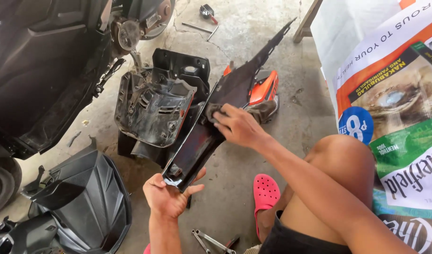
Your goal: Cleaning disassembled motorcycle fairings with a cloth during maintenance
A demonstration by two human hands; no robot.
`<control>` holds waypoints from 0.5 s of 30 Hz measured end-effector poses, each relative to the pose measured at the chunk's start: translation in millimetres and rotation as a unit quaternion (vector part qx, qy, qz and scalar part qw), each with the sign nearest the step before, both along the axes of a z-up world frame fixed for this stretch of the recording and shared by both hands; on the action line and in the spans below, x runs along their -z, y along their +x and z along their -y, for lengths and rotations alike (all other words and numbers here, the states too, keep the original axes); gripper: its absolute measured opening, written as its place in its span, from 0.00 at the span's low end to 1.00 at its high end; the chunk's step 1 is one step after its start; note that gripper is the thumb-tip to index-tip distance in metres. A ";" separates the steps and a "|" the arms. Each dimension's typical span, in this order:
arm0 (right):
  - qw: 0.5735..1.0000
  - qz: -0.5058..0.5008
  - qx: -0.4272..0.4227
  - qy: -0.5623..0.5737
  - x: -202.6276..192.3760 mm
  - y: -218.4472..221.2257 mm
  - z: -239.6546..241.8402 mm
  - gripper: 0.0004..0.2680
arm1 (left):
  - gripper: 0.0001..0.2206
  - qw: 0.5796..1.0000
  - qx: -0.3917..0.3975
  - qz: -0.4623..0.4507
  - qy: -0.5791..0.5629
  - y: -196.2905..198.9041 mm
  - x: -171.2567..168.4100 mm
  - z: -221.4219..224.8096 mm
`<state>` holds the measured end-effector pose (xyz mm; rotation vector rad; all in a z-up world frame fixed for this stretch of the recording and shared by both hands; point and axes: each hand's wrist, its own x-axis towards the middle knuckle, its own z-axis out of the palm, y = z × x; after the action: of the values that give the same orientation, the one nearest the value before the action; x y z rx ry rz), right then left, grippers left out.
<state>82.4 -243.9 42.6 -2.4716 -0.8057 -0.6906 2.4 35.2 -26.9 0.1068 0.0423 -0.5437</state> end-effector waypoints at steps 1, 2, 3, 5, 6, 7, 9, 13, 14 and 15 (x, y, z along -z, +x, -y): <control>1.000 -0.004 0.001 0.003 11.7 16.9 10.1 0.10 | 0.36 1.000 0.001 -0.004 0.003 -1.6 -0.4 -1.2; 0.995 0.005 0.096 -0.013 23.9 33.7 20.1 0.07 | 0.36 1.000 0.003 0.004 0.001 -3.1 -0.6 -2.4; 0.981 0.016 0.191 -0.030 35.3 52.1 30.4 0.05 | 0.36 1.000 0.004 0.013 -0.002 -2.7 -1.4 -3.2; 0.960 0.014 0.276 0.045 51.0 72.9 63.8 0.08 | 0.36 1.000 0.013 0.008 0.002 -5.9 -8.0 0.6; 0.927 0.014 0.357 0.118 56.8 84.4 80.8 0.12 | 0.37 1.000 0.021 0.006 0.004 -7.0 -11.9 3.3; 0.926 0.016 0.358 0.118 45.2 72.2 68.3 0.12 | 0.37 1.000 0.022 0.008 0.003 -8.6 -14.7 8.7; 0.967 0.092 0.225 0.069 19.1 51.0 43.8 0.11 | 0.36 0.998 0.012 -0.039 0.054 -8.8 -21.7 20.6; 1.000 0.008 -0.005 0.001 13.9 18.4 0.9 0.08 | 0.27 0.988 -0.021 -0.095 0.124 -4.9 -12.9 16.0; 1.000 -0.024 0.001 -0.016 21.3 20.7 0.8 0.08 | 0.26 0.984 -0.015 -0.112 0.135 -3.7 -8.0 15.0; 0.998 -0.059 0.006 -0.031 30.2 21.7 -1.0 0.07 | 0.25 0.980 -0.008 -0.131 0.148 -4.0 -3.1 12.1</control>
<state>104.1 -242.9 12.4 -2.5477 -0.7792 -0.5266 -1.6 23.2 -23.8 0.3235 0.3816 -0.5292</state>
